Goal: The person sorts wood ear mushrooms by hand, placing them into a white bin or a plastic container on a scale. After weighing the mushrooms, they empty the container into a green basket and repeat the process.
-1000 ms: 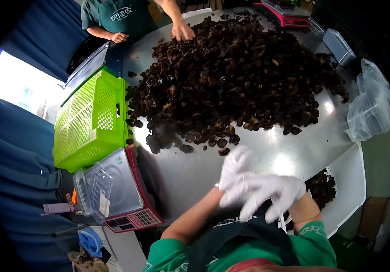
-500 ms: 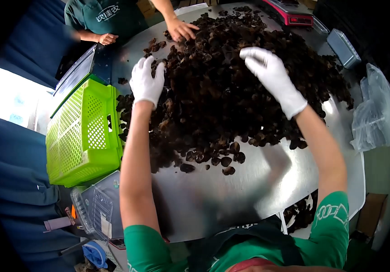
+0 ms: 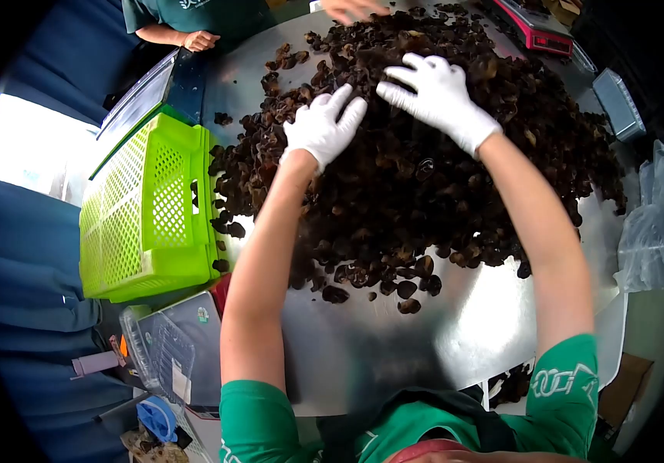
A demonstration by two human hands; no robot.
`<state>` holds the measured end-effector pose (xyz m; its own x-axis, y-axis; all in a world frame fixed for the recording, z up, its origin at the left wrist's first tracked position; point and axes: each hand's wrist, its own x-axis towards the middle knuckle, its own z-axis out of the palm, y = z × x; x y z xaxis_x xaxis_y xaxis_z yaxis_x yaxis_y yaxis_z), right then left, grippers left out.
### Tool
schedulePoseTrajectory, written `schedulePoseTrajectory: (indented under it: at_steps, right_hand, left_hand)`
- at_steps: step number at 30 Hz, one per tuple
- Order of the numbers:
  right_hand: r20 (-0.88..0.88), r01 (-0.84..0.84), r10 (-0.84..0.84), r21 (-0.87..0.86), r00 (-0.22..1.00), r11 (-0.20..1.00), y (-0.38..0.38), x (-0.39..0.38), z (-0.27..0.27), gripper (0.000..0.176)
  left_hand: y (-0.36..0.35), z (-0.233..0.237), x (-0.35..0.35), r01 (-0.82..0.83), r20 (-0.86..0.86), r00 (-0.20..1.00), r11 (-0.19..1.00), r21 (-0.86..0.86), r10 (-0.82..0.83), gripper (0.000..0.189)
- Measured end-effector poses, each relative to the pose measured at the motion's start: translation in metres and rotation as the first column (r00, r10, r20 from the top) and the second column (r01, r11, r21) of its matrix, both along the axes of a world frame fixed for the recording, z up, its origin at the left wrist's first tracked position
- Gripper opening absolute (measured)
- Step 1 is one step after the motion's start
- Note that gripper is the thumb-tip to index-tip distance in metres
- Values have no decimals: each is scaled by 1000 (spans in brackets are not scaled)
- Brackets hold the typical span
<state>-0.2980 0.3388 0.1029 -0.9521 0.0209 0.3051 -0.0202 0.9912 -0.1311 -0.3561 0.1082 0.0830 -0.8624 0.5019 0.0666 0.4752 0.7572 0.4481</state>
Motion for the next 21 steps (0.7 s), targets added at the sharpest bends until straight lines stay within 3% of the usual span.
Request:
schedulePoseTrajectory:
  at_steps: [1, 3, 5, 7, 13, 15, 17, 19, 20, 21]
  right_hand:
    - [-58, -55, 57, 30, 997, 998, -10, 8, -13, 71]
    - [-226, -88, 105, 86, 969, 992, -34, 35, -29, 62]
    - [-362, -95, 123, 94, 924, 991, -48, 59, -40, 55]
    - [-348, -161, 129, -65, 929, 985, -62, 82, -45, 54]
    - [-343, -169, 161, 5, 926, 986, -98, 155, -62, 46]
    - [-307, -214, 182, -74, 934, 974, -104, 178, -74, 46]
    - [-244, -202, 185, -48, 952, 978, -110, 202, -85, 46]
    - [-71, -158, 153, -75, 986, 985, -113, 227, -103, 44]
    - [88, -138, 159, -212, 983, 967, -116, 238, -100, 44]
    - [118, -120, 143, -186, 983, 975, -118, 247, -106, 42]
  left_hand:
    - [4, 3, 24, -25, -76, 997, 999, -31, 22, 69]
    - [5, -24, 49, 4, -343, 939, 993, 114, 35, 60]
    - [0, -38, 80, -68, -467, 876, 989, 131, 122, 60]
    - [-5, -37, 112, -97, -467, 865, 974, 206, 185, 58]
    - [-23, -42, 199, -147, -465, 849, 957, 251, 252, 54]
    - [-31, -59, 221, -127, -470, 852, 962, 243, 231, 55]
    - [-37, -71, 244, -145, -474, 853, 971, 188, 219, 56]
    - [-44, -79, 267, -132, -412, 894, 982, 136, 177, 56]
    - [-49, -85, 276, -118, -396, 905, 986, 122, 157, 55]
    - [-54, -90, 286, -103, -377, 916, 989, 107, 136, 54]
